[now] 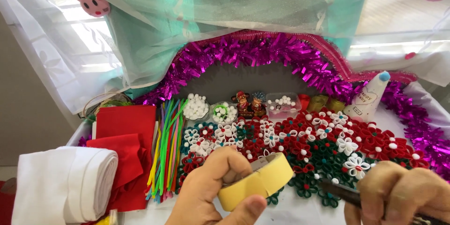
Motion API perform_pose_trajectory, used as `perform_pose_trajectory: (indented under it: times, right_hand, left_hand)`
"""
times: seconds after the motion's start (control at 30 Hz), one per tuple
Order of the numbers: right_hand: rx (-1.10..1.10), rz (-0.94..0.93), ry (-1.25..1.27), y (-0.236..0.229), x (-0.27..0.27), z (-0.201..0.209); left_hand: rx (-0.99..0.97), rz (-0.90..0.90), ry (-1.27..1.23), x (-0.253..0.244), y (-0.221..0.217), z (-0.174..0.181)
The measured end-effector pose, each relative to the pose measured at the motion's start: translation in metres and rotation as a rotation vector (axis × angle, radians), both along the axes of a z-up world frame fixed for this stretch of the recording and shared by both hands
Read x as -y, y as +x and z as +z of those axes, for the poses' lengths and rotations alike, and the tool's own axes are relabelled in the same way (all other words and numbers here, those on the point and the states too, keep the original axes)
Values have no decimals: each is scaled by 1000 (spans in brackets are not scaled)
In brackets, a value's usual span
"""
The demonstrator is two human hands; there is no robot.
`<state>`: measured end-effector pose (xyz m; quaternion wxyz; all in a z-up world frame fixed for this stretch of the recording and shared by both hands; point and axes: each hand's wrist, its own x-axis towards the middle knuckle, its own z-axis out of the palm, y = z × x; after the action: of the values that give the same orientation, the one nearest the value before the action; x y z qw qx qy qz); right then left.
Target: Assembling small decorative petals by folding red and white material and securing them with tape.
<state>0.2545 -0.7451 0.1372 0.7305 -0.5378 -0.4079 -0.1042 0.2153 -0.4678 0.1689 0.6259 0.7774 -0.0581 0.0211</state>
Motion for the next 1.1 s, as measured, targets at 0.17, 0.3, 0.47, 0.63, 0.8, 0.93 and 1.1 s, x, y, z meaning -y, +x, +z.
perform_pose_trajectory:
  times: [0.17, 0.3, 0.47, 0.63, 0.8, 0.93, 1.1]
  right_hand:
    - [-361, -200, -69, -24, 17, -19]
    - [-322, -223, -141, -10, 34, -23]
    - [-177, -140, 28, -6, 4, -14]
    - [-111, 50, 75, -4, 2, -5]
    - [-136, -64, 137, -13, -13, 5]
    - [17, -9, -177, 3, 28, 0]
    - [-109, -30, 39, -8, 16, -3]
  left_hand:
    - [41, 37, -18, -1, -1, -4]
    - [77, 71, -27, -2, -2, -7]
    - [125, 70, -22, 0, 0, -7]
    - [220, 66, 38, 1, 0, -4]
    - [5, 64, -24, 0, -1, -6]
    - [2, 44, -34, 0, 0, -6]
    - [30, 17, -45, 0, 0, -6]
